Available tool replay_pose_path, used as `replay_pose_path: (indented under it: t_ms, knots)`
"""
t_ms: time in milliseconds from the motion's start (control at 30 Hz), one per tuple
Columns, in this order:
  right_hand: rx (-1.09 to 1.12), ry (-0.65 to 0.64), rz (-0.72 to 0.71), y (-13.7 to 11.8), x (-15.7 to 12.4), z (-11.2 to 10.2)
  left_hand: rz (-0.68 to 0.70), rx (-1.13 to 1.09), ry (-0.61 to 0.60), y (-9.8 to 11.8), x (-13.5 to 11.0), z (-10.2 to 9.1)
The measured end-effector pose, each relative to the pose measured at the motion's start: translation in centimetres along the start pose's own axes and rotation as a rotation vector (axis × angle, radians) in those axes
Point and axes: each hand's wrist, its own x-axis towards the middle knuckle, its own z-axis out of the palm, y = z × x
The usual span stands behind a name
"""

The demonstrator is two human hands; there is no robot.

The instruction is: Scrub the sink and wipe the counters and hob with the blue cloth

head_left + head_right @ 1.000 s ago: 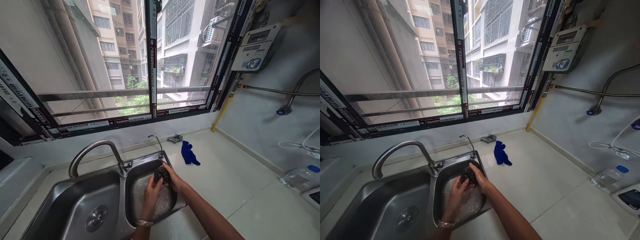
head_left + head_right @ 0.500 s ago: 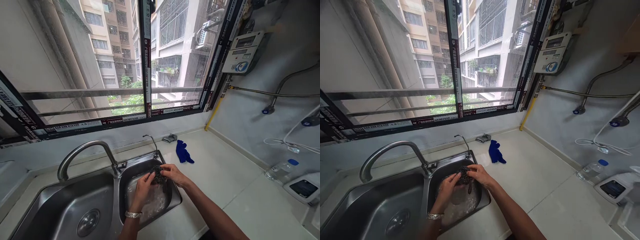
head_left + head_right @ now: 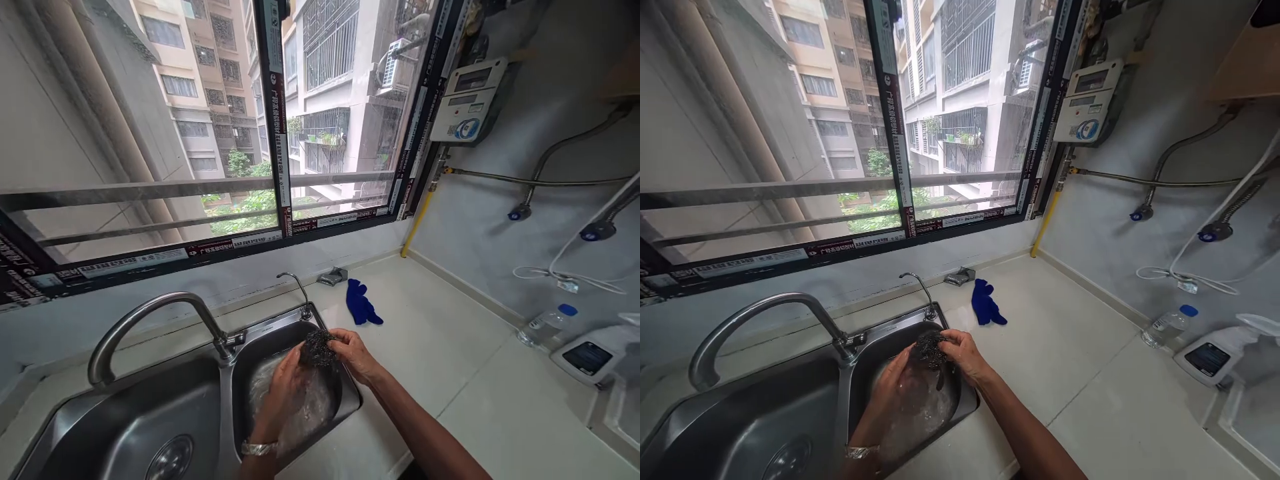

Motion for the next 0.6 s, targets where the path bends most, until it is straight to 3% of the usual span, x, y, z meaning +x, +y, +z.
replay_pose_path:
  t_ms: [167,267,400,500,600]
  knots:
    - [0.115,0.074,-0.020,-0.5,-0.5,-0.8,-0.017,0.022,-0.027,-1.2,-0.2,0.8]
    - [0.189,0.106,-0.017,-0.3,-0.9,-1.3,0.040,0.094,-0.040,-2.4,0.4,2.2]
    - [0.288,0.152,-0.006,0.8,-1.5,-1.9,0.150,0.206,0.043,-3.6,1.6,4.5]
    - [0.302,0.183,0.029,1.5,-2.0,-2.6,0.137,0.340,0.130,-3.7,2.3,5.7]
    - [0.256,0.191,0.044,1.5,-2.5,-4.0,0.100,0.493,0.140,-3.6,2.8,6.0]
